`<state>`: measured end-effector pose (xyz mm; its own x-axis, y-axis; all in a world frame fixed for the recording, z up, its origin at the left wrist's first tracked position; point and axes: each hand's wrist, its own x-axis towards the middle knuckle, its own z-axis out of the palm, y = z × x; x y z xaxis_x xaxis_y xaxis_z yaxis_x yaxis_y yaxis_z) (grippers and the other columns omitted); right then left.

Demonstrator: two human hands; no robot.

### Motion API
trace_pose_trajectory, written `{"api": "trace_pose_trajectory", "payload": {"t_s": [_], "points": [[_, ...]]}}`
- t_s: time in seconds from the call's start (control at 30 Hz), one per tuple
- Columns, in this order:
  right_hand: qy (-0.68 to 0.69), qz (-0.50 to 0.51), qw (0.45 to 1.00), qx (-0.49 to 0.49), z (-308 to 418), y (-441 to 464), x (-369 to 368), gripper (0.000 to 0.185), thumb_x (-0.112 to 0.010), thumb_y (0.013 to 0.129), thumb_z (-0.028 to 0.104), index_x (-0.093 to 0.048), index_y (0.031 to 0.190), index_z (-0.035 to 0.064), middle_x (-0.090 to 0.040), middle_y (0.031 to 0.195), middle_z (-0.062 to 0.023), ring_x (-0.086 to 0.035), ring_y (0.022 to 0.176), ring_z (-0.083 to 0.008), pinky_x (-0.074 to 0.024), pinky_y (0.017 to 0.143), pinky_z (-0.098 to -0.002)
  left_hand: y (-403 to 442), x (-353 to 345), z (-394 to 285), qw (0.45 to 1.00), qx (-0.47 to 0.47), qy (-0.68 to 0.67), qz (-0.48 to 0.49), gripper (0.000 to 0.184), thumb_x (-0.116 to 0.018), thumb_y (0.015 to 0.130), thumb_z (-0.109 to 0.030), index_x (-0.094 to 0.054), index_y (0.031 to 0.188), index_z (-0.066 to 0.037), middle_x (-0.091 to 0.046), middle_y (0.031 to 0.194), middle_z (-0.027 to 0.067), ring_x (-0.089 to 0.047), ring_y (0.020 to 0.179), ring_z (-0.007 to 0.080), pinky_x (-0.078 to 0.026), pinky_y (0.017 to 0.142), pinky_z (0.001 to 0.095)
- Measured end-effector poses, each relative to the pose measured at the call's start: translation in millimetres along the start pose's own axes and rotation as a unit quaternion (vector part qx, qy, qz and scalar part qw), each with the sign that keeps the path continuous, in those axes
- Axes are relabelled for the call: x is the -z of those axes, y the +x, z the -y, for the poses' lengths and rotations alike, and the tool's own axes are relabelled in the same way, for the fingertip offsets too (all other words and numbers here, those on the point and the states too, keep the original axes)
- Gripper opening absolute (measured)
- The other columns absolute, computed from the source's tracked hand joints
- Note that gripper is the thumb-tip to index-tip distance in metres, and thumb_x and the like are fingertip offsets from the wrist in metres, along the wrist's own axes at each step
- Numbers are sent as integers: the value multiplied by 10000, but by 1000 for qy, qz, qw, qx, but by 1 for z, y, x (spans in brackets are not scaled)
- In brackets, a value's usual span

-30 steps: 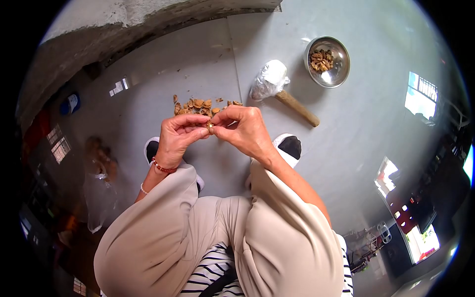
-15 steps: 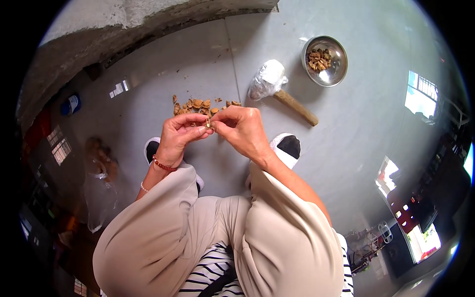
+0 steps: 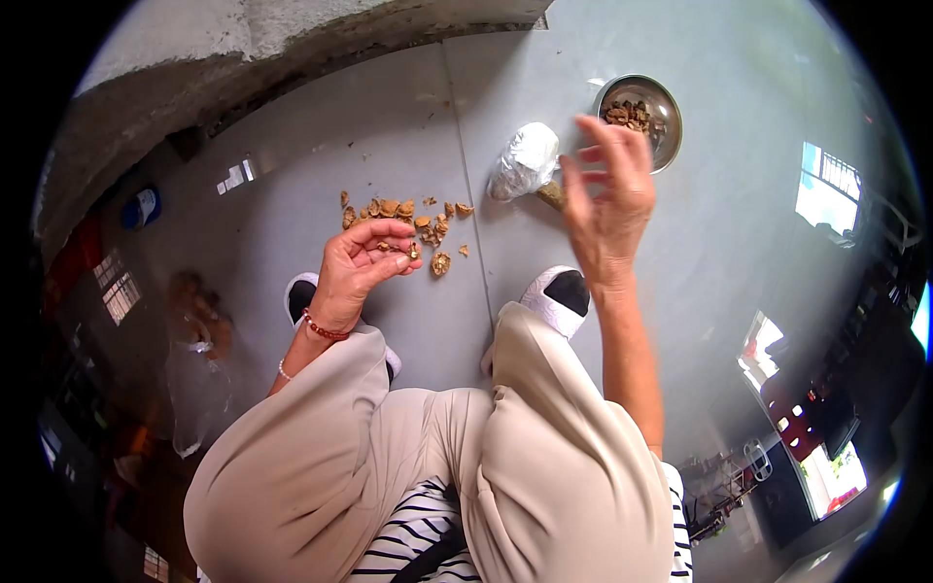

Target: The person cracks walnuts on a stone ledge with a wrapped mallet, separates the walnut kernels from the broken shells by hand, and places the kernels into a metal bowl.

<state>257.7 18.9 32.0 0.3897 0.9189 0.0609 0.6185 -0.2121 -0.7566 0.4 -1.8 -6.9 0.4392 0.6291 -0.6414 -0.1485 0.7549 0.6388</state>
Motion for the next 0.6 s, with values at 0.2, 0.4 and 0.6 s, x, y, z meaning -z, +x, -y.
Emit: {"api": "trace_pose_trajectory", "payload": {"t_s": [0.2, 0.4, 0.6], "points": [[144, 274, 951, -3, 30, -51, -53, 147, -681, 720, 29, -661, 864, 49, -569, 765, -76, -593, 643, -194, -474, 547, -289, 0, -5, -8, 999, 8, 51, -7, 429, -600, 785, 55, -490, 1198, 25, -619, 940, 65, -617, 836, 120, -527, 775, 252], [32, 296, 951, 78, 39, -67, -70, 104, -670, 703, 88, -645, 803, 81, -561, 794, -63, -583, 730, -248, -480, 595, -354, 5, -6, 3, 974, -48, 220, -12, 593, -544, 718, 87, -427, 1289, -23, -643, 842, 87, -576, 709, 101, -472, 671, 231], [-65, 263, 928, 254, 39, -76, -78, 132, -659, 677, 66, -601, 794, 86, -509, 738, -41, -542, 704, -218, -465, 555, -334, 5, -3, 11, 960, -69, 273, -12, 619, -583, 723, 67, -404, 1305, -41, -594, 752, 66, -571, 716, 100, -469, 678, 252]]}}
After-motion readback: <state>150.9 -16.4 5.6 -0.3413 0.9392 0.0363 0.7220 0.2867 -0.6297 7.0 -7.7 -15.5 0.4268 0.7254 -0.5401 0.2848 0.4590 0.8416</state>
